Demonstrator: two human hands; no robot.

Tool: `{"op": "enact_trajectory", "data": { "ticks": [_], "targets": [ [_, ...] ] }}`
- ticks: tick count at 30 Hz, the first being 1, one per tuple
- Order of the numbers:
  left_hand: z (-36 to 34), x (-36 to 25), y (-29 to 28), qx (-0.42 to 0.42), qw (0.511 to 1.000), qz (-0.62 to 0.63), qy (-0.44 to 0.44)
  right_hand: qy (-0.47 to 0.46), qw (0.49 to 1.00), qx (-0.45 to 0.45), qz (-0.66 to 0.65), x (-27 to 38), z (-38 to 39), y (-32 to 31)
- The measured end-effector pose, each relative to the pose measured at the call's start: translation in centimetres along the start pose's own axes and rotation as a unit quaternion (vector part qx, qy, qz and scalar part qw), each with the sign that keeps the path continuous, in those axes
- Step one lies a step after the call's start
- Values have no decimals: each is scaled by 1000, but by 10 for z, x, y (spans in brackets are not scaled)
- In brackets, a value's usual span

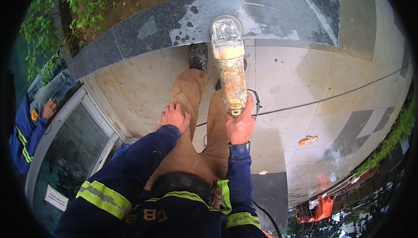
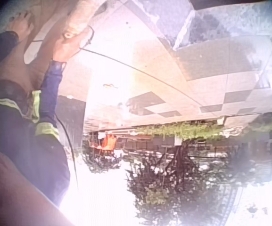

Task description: The person uses an angle grinder to smooth the edge of a dark stone step. The person holds the tool with both hands and moves it along the step's edge, creating dust and water residue. Another person is visible nearby but does not assist.

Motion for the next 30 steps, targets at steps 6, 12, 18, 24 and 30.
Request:
{"op": "enact_trajectory", "data": {
  "ticks": [6, 12, 18, 24, 30],
  "targets": [
    [-1, 0, -4, 1, 1000, 5, -6, -9, 1000, -10, -13, -13, 8, 1],
    [1, 0, -2, 6, 1000, -1, 2, -4, 1000, -12, -13, -2, -7, -5],
    [1, 3, 1, -18, 1000, -3, 12, -15, 1000, -23, -8, 1, -6, -3],
    [1, 2, -3, 7, 1000, 1, 3, -17, 1000, -15, -3, 2, -7, -2],
    [1, 3, 0, 6, 1000, 5, -1, -8, 1000, -12, -14, 7, -13, -4]
  ]
}}
Point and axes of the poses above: each hand's wrist, its own z-axis away from the middle knuckle, its own y-axis out of the palm, x = y × z, the point moved 2 cm from there along -z, towards the middle knuckle, and after that the axes turned 6 degrees about x, right-handed, at the moved point
